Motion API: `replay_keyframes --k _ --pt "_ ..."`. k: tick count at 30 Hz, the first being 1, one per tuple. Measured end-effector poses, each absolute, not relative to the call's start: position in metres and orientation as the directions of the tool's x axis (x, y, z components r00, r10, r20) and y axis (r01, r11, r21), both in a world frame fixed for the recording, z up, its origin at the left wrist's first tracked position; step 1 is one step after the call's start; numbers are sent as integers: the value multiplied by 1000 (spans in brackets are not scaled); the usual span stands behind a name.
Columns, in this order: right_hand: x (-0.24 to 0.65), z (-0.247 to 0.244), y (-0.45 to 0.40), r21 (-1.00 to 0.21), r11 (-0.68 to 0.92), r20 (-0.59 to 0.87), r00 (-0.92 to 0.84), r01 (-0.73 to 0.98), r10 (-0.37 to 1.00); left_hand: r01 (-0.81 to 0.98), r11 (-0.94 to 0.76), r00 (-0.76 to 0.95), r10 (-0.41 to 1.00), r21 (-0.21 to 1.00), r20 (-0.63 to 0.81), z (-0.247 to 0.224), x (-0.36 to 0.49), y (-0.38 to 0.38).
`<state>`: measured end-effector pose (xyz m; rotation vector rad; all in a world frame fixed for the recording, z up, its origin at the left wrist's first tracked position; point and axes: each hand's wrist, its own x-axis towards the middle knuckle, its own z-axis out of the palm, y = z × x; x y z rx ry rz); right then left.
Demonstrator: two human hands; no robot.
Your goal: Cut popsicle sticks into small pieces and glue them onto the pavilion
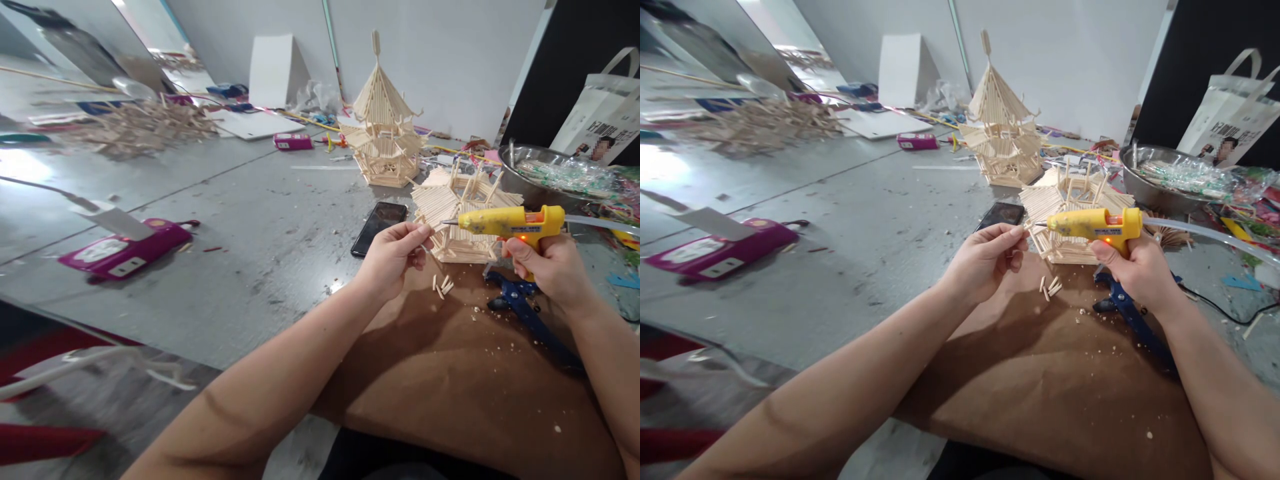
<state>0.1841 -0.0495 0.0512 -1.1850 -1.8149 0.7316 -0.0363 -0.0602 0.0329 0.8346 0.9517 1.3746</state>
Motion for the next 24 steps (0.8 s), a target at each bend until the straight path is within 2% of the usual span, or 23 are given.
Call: replay_keyframes --k 10,13,15,17,20,24 --pt "185 52 -47 -804 372 324 -183 464 928 -397 40 -26 998 917 -55 34 -37 -61" --pt "188 52 -44 -807 368 320 -181 463 930 -333 -25 -66 998 942 3 33 -37 -60" --pt "191 53 -41 -827 365 317 -181 428 931 -200 -115 -133 987 973 89 33 -38 -59" --pt "193 55 -39 -848 361 319 -172 388 932 8 -207 -208 957 978 205 34 -39 -60" --pt "196 60 -39 -859 363 331 -151 361 932 292 -302 -257 889 907 379 39 -39 -62" --pt "196 67 -41 -861 362 335 -135 358 932 493 -347 -211 842 798 497 47 -37 -62"
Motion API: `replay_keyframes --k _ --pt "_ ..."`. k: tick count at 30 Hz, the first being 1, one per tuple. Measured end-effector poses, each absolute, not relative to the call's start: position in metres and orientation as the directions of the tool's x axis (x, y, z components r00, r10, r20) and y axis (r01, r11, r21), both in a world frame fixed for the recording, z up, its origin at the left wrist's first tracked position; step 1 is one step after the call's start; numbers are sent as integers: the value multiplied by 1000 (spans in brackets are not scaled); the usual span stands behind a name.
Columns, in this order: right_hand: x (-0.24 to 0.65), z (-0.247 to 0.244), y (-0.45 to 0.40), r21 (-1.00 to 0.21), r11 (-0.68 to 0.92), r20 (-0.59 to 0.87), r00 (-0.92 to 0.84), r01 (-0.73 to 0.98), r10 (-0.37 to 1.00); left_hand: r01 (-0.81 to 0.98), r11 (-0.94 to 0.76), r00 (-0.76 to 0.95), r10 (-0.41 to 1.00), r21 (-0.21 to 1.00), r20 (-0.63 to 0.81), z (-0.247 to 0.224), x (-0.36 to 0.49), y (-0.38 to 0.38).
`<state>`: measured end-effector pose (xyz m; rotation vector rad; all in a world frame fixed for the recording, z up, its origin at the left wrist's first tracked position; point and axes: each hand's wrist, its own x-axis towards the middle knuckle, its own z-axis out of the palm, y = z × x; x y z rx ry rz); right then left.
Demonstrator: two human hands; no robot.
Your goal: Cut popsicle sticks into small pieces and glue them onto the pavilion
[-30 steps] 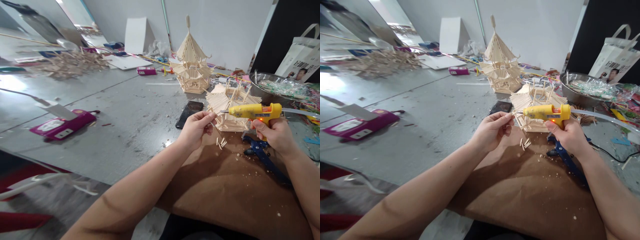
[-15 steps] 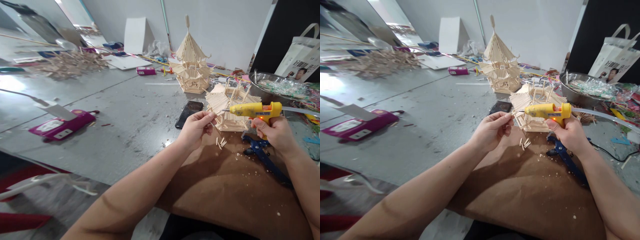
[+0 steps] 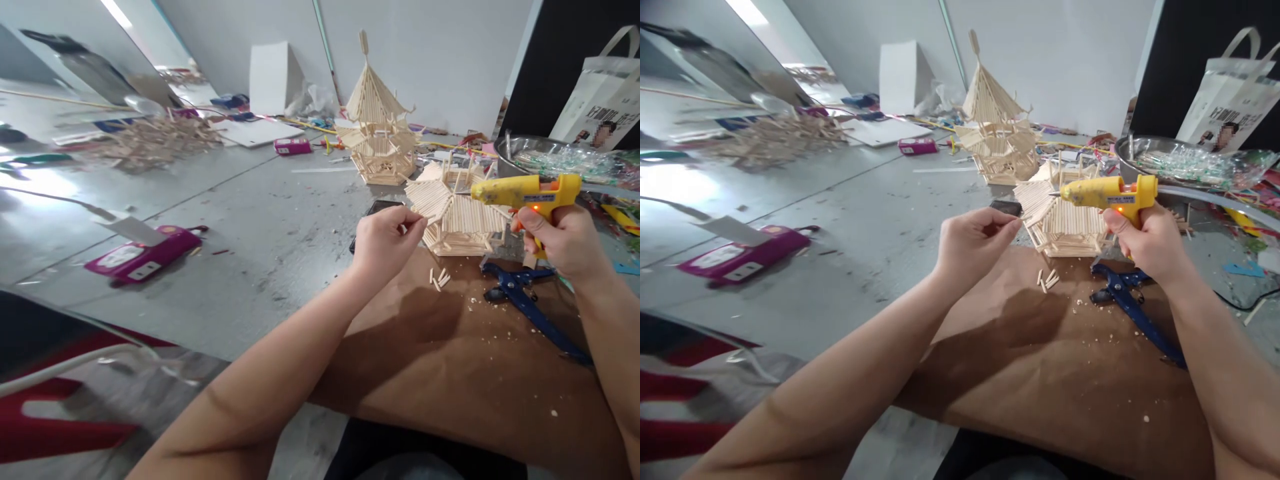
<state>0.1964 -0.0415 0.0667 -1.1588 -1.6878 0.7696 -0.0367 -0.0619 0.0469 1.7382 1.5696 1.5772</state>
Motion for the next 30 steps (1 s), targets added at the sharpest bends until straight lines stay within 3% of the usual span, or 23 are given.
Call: replay_keyframes --k 13,30 --pt "199 74 -40 -832 398 370 -148 386 917 854 -254 -9 866 454 500 63 -34 -52" --pt "197 77 -40 -823 432 407 -149 368 901 950 -207 61 860 236 506 58 -31 -51"
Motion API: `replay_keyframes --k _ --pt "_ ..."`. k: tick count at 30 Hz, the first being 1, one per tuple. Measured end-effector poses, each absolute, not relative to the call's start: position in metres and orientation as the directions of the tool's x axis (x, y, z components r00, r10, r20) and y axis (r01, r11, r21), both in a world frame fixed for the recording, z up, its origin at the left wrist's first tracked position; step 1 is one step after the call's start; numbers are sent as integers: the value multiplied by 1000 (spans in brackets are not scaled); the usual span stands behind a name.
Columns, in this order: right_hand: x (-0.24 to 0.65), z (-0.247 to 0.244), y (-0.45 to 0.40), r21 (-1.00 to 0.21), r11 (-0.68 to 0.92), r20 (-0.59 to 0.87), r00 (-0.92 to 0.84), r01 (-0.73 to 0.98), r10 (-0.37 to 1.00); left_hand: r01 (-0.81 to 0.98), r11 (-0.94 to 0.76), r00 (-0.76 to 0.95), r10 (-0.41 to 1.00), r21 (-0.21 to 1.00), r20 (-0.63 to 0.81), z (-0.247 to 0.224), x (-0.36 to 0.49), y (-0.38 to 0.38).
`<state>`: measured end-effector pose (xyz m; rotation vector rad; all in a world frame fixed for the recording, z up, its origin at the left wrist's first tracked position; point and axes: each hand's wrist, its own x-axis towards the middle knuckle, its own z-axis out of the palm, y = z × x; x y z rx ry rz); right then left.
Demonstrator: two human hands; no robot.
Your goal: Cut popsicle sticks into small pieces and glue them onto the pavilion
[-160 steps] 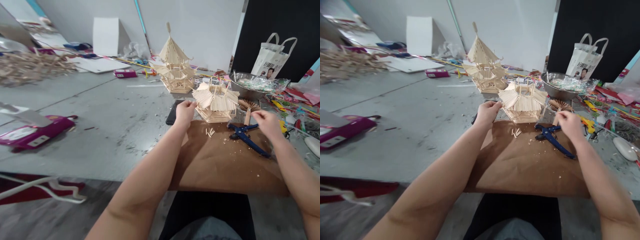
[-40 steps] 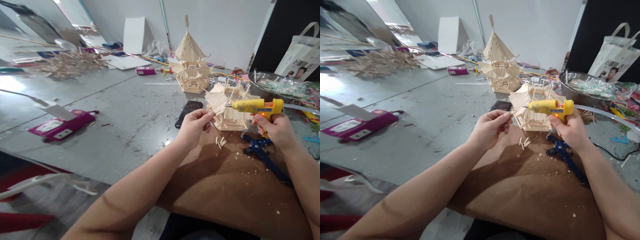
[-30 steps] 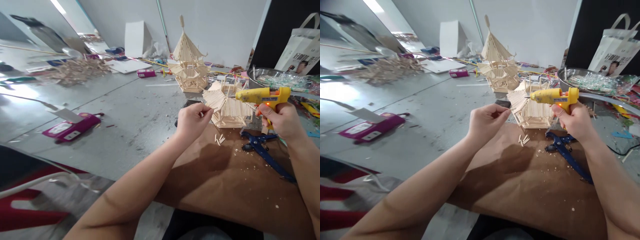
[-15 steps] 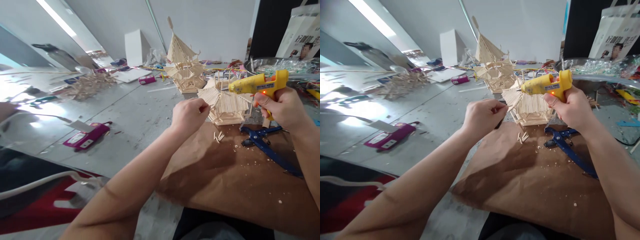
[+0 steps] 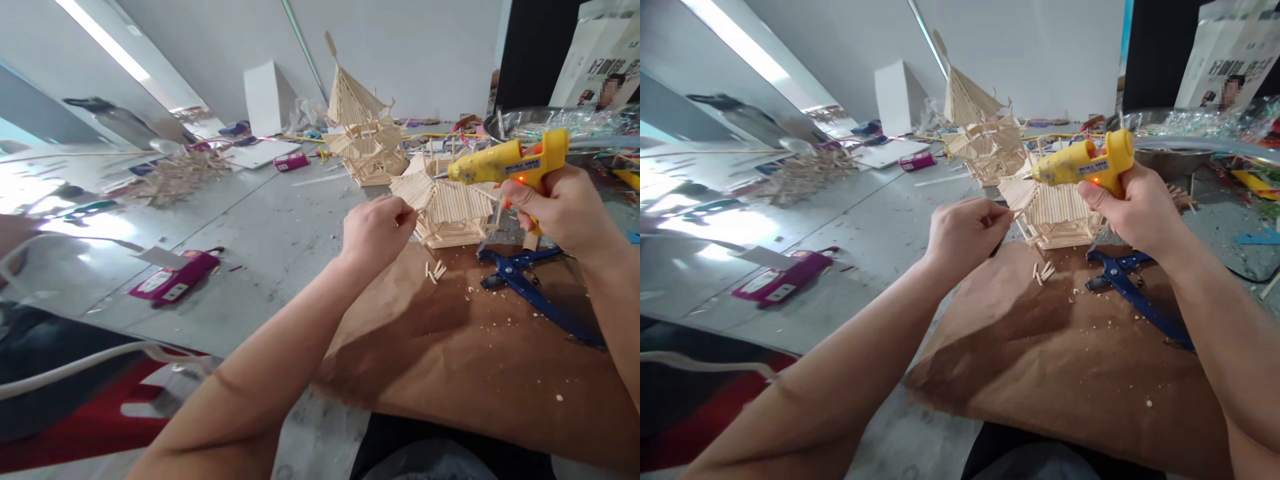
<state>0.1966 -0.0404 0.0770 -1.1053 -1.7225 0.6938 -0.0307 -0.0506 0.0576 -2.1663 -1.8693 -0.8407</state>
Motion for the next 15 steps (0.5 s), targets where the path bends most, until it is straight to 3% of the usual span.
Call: replay_keyframes --k 15 --pt "197 75 -39 -796 469 441 -166 383 882 973 -174 99 906 151 411 68 -30 -51"
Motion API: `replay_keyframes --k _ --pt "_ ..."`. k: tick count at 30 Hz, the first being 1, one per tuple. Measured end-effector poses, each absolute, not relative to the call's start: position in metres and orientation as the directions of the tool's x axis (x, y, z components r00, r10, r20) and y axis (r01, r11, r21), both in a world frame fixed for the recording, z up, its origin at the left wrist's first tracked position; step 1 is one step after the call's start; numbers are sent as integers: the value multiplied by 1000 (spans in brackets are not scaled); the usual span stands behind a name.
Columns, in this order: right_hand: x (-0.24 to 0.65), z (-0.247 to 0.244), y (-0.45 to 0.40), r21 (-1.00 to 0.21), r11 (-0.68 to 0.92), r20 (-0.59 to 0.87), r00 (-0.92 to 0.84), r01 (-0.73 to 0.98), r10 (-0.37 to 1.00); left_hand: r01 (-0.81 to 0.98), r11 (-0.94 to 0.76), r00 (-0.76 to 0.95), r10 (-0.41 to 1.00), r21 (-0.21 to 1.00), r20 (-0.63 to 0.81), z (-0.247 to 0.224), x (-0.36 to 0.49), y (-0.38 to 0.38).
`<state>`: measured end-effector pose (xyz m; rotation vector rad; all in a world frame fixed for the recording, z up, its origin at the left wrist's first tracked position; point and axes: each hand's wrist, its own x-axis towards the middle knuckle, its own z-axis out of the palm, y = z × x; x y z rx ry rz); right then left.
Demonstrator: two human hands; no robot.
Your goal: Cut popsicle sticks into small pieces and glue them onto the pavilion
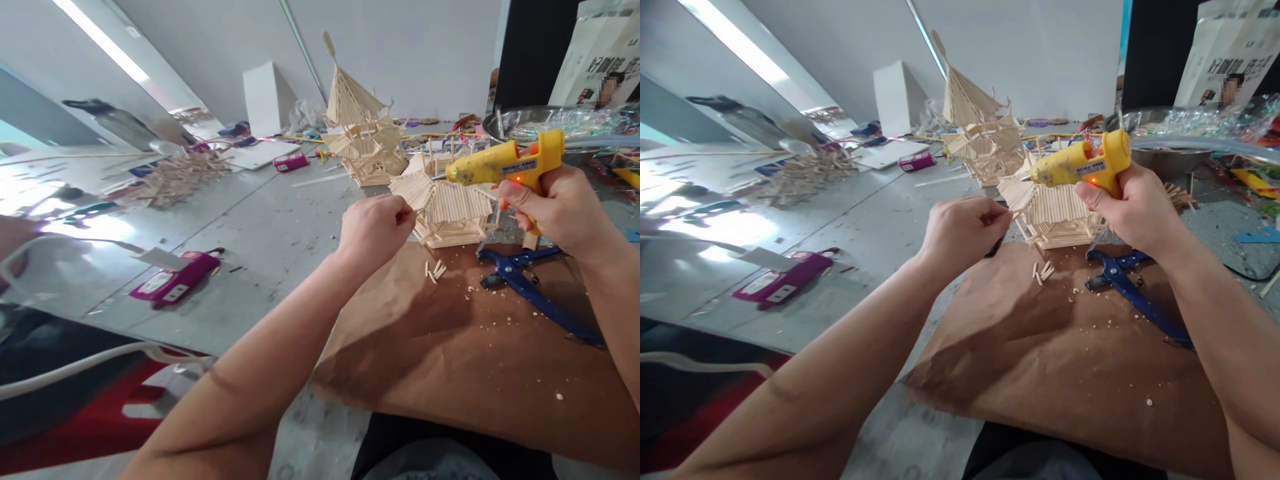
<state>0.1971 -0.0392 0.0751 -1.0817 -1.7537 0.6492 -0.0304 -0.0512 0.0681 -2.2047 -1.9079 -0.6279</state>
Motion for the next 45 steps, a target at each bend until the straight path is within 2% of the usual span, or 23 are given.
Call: replay_keyframes --k 13,26,34,45 --pt "198 77 -39 -746 510 481 -181 428 858 963 -241 187 919 122 346 80 -34 -46" --pt "196 78 -39 -738 507 481 -179 446 858 957 -291 283 931 1 229 95 -35 -42" --pt "195 80 -41 -747 494 468 -175 446 866 948 -315 295 920 41 259 95 -37 -39" --pt "196 77 -40 -728 510 488 -176 458 855 938 -345 331 913 16 238 99 -36 -36"
